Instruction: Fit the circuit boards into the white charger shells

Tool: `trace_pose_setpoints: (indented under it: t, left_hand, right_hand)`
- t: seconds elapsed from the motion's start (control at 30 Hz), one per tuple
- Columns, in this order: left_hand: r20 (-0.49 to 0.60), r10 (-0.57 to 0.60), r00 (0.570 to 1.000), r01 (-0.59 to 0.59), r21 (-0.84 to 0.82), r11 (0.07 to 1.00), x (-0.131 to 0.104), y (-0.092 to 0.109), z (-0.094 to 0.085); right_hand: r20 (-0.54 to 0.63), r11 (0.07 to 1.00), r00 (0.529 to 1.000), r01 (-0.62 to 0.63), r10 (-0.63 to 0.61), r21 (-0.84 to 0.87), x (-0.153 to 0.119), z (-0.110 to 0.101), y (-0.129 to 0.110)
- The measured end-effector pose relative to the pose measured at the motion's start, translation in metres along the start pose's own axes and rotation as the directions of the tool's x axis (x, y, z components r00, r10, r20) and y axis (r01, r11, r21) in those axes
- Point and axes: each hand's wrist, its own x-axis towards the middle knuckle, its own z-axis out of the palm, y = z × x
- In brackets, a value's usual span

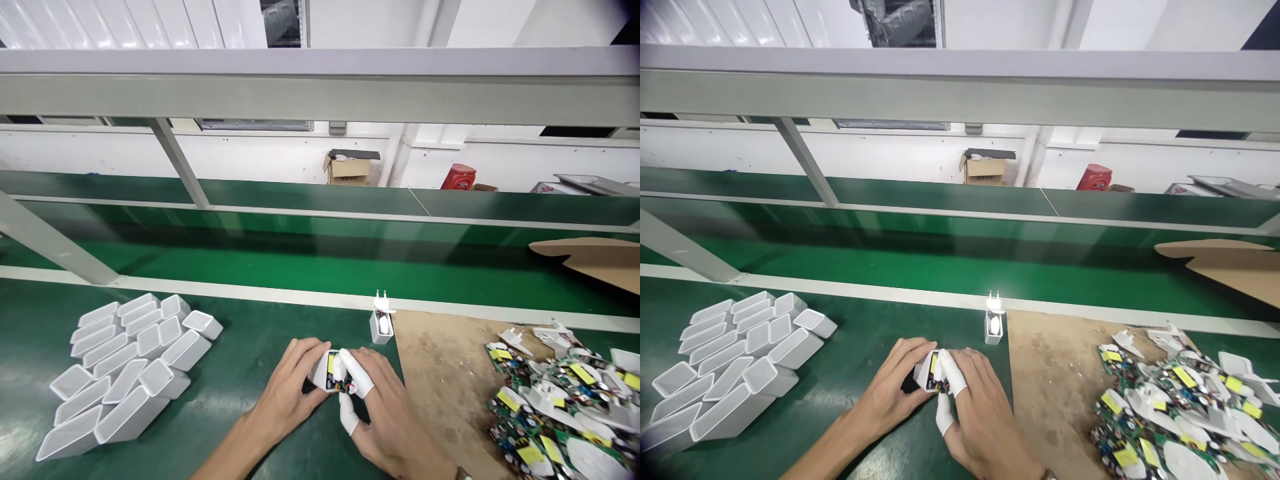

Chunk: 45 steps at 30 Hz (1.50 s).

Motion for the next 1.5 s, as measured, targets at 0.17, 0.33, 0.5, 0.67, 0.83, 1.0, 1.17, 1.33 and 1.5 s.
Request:
trace_pose_setpoints:
  t: [0.17,0.33,0.5,0.67,0.83,1.0,1.17,1.33,1.5]
  left_hand:
    - [-0.018,-0.007,1.000,0.007,0.011,1.000,0.003,0.004,-0.005]
    - [-0.057,0.000,0.998,0.001,0.022,1.000,0.005,0.008,-0.007]
    - [-0.051,0.004,0.999,-0.003,0.025,1.000,0.004,0.008,-0.006]
    - [-0.056,0.001,0.998,0.000,0.020,1.000,0.004,0.007,-0.005]
    - [-0.078,0.006,0.997,-0.005,0.013,1.000,0.004,0.006,-0.005]
    - [-0.081,0.006,0.997,-0.005,0.009,1.000,0.003,0.005,-0.004]
    - [-0.058,0.002,0.998,-0.002,-0.008,1.000,0.001,0.005,-0.003]
    - [-0.050,0.015,0.999,-0.017,-0.047,0.999,0.000,0.005,-0.001]
    - [0.046,0.000,0.999,0.009,-0.179,0.984,-0.002,0.007,-0.002]
  right_hand:
    - [-0.021,1.000,1.000,-0.020,0.020,0.009,-0.001,0.000,0.002]
    - [-0.043,0.999,0.998,-0.035,0.036,0.028,0.000,-0.001,0.001]
    - [-0.044,1.000,0.999,-0.017,0.018,0.024,-0.003,0.001,0.002]
    - [-0.045,0.999,0.999,-0.025,0.027,0.035,-0.004,0.003,0.003]
    - [-0.040,0.999,0.999,-0.028,0.029,0.032,-0.004,0.002,0.003]
    - [-0.014,1.000,1.000,-0.009,0.009,0.012,-0.003,0.000,0.003]
    - [-0.022,1.000,1.000,0.014,-0.013,0.023,-0.005,0.003,0.003]
    - [0.004,0.998,1.000,0.025,-0.025,0.065,-0.007,0.008,0.003]
    - [0.002,0.952,0.992,-0.120,0.125,0.282,-0.008,0.004,0.011]
